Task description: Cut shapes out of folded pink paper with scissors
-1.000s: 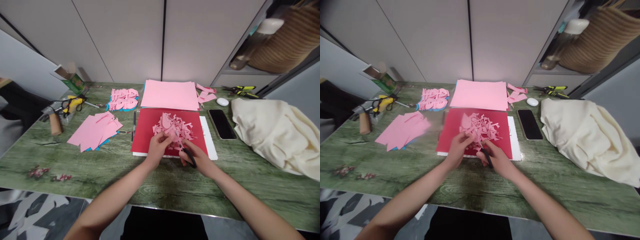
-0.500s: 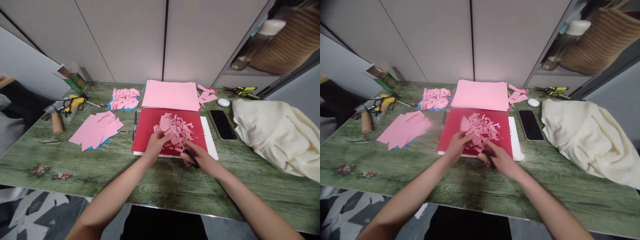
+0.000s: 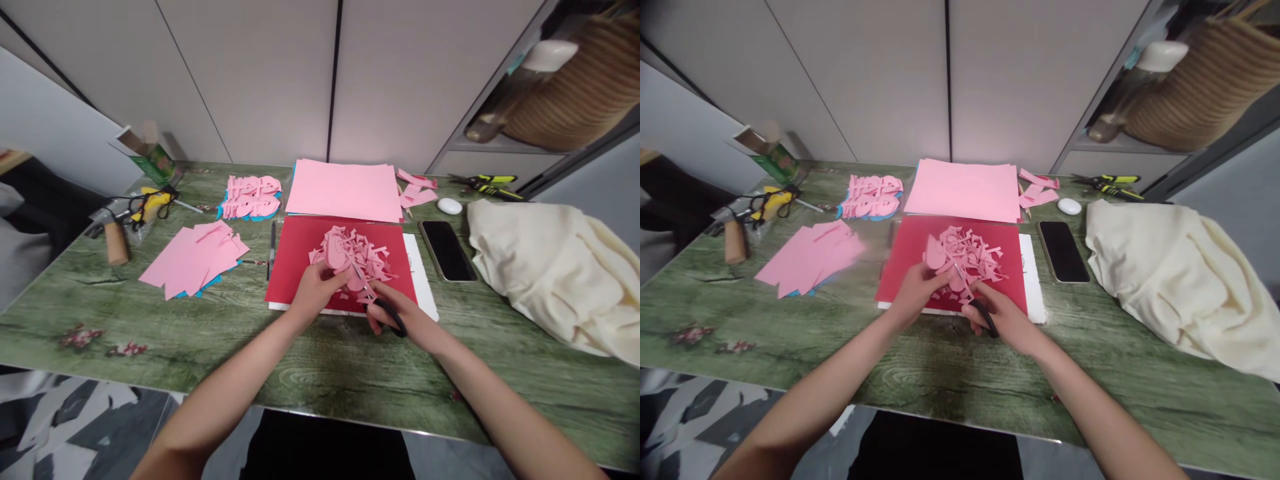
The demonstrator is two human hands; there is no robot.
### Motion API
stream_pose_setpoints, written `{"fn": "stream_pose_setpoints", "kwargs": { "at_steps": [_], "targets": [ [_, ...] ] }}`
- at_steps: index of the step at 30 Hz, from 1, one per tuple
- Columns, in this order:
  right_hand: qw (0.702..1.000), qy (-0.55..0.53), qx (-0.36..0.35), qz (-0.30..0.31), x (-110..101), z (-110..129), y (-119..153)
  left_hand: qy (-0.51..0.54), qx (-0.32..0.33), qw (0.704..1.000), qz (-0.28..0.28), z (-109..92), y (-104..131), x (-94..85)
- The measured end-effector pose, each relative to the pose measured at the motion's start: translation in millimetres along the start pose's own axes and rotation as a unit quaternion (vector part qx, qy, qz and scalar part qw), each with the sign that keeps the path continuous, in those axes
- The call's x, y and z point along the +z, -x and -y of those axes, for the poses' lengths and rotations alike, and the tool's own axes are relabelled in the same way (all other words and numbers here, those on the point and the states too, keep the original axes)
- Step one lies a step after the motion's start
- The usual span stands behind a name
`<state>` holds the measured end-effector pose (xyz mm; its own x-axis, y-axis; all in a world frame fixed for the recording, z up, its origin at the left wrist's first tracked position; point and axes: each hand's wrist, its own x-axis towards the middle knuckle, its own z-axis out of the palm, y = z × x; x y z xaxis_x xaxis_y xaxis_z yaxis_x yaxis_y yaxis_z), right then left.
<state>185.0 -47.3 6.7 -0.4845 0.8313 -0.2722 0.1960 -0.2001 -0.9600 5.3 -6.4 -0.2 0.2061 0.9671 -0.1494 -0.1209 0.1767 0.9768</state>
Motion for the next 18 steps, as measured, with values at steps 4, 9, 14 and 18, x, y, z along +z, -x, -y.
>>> {"fn": "stream_pose_setpoints", "kwargs": {
  "at_steps": [4, 9, 14, 18],
  "targets": [
    [1.000, 0.007, -0.001, -0.006, 1.4, 1.0, -0.5, 0.028, -0.001, 1.000, -0.008, 1.4, -0.3, 1.6],
    [1.000, 0.015, -0.007, -0.009, 2.5, 1.1, -1.5, 0.052, -0.010, 0.998, -0.016, 1.7, 0.9, 3.3],
    [1.000, 0.006, -0.010, -0.012, 3.9, -0.1, -2.2, 0.067, -0.014, 0.997, -0.020, 1.5, 1.2, 4.1],
    [1.000, 0.004, -0.009, -0.010, 4.4, -0.2, -1.8, 0.073, -0.025, 0.997, -0.024, 0.9, 0.9, 4.5]
  ]
}}
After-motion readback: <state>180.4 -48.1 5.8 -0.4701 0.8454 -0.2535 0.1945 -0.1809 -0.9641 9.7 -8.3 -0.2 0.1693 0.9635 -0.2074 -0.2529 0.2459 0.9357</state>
